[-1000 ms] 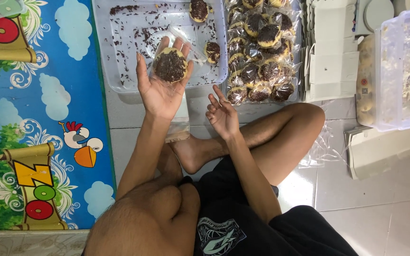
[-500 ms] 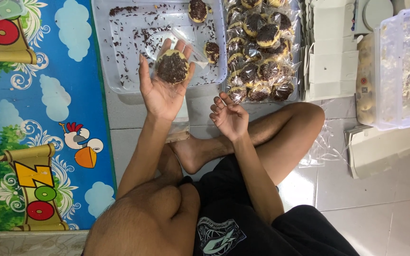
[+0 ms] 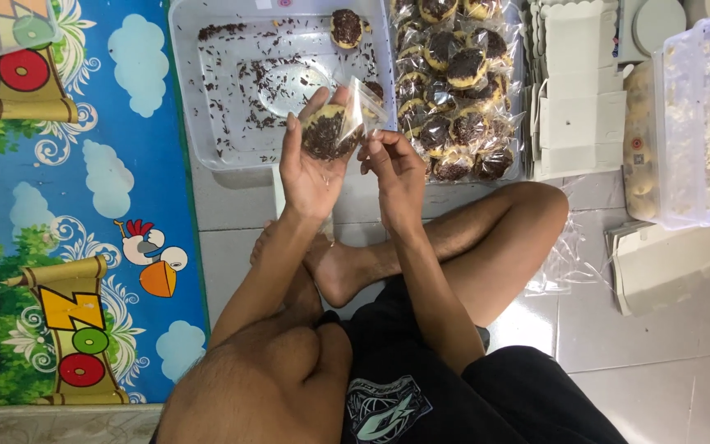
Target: The person is individually wrapping chocolate-topped pastries in small plastic bags while sitting on the floor.
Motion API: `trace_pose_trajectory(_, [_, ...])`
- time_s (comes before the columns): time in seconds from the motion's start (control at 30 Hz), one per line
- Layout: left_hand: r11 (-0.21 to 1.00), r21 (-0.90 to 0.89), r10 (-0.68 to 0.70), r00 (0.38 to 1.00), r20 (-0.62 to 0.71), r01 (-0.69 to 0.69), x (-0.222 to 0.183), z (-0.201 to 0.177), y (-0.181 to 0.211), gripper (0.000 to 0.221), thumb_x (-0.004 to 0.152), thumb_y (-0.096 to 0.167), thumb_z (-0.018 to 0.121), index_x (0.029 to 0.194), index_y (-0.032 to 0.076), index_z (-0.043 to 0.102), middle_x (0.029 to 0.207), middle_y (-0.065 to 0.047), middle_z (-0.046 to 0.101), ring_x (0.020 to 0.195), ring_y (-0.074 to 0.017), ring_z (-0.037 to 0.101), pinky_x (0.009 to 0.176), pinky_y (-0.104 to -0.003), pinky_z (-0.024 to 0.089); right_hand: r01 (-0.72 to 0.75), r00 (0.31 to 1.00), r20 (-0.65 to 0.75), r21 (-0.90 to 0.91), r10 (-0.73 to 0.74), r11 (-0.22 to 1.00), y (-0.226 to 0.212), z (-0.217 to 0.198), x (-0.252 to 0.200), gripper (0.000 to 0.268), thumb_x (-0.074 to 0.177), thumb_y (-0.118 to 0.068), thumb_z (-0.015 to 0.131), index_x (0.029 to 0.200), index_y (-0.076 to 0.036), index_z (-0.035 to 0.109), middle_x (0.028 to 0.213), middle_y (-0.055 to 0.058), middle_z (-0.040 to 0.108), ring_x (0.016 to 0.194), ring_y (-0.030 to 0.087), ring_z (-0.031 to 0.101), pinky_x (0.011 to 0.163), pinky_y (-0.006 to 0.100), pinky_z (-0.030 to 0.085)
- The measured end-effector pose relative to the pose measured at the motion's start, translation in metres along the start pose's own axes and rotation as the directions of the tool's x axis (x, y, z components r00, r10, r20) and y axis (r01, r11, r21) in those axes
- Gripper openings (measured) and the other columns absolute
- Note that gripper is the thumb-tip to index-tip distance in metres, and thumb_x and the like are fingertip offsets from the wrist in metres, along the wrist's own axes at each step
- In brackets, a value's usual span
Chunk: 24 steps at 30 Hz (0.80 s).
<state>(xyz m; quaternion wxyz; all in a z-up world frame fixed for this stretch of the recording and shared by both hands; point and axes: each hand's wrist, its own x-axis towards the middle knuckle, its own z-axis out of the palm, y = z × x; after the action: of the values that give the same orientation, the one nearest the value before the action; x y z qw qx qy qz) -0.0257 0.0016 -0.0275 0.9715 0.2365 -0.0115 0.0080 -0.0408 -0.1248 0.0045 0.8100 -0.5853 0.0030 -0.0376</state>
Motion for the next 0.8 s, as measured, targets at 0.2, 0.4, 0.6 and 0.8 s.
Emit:
trace_pose_trajectory(0.2, [0.999,0.024,0.044,0.998,0.038,-0.045,0.001,0.006,0.001,0.054,0.113,0.054,0.046,0.152,0.018,0.052,0.153,-0.010,0.055,0.143,-0.0283,0.048,0.120,-0.051,0.040,0.033,0.998,-0.053,0.112,-0.028,0.993,-0.004,0.011,0.003,0.007,0.103,-0.002,0.060,0.100,0.004,0.060,0.088,0.014,0.062,0.084,0.021,0.063,0.068,0.030,0.052])
trace_pose_trajectory(0.4, [0.998,0.055,0.039,0.999,0.022,-0.040,0.004,0.028,0.007,0.049,0.111,0.053,0.049,0.143,0.017,0.059,0.144,-0.010,0.062,0.138,-0.0278,0.054,0.117,-0.048,0.044,0.218,0.974,-0.046,-0.054,-0.220,0.975,-0.018,0.013,0.007,0.012,0.107,-0.007,0.056,0.100,0.003,0.057,0.090,0.017,0.064,0.089,0.024,0.067,0.072,0.034,0.057])
trace_pose_trajectory(0.6, [0.996,0.083,-0.017,0.995,-0.097,0.025,0.009,0.013,0.003,0.037,0.107,0.040,0.060,0.126,0.009,0.065,0.133,-0.012,0.068,0.126,-0.0288,0.064,0.104,-0.045,0.058,0.373,0.926,0.024,-0.208,-0.376,0.904,-0.027,0.006,0.021,0.009,0.106,-0.003,0.054,0.099,0.003,0.058,0.088,0.018,0.065,0.080,0.023,0.067,0.067,0.036,0.058])
trace_pose_trajectory(0.8, [0.994,0.016,-0.101,0.983,-0.153,0.104,0.012,0.015,0.008,0.037,0.105,0.046,0.060,0.118,0.011,0.067,0.128,-0.010,0.071,0.119,-0.0249,0.068,0.099,-0.041,0.061,0.449,0.893,0.098,-0.263,-0.439,0.854,-0.032,0.001,0.028,0.008,0.105,-0.001,0.056,0.099,0.005,0.058,0.083,0.019,0.063,0.075,0.026,0.068,0.067,0.040,0.058])
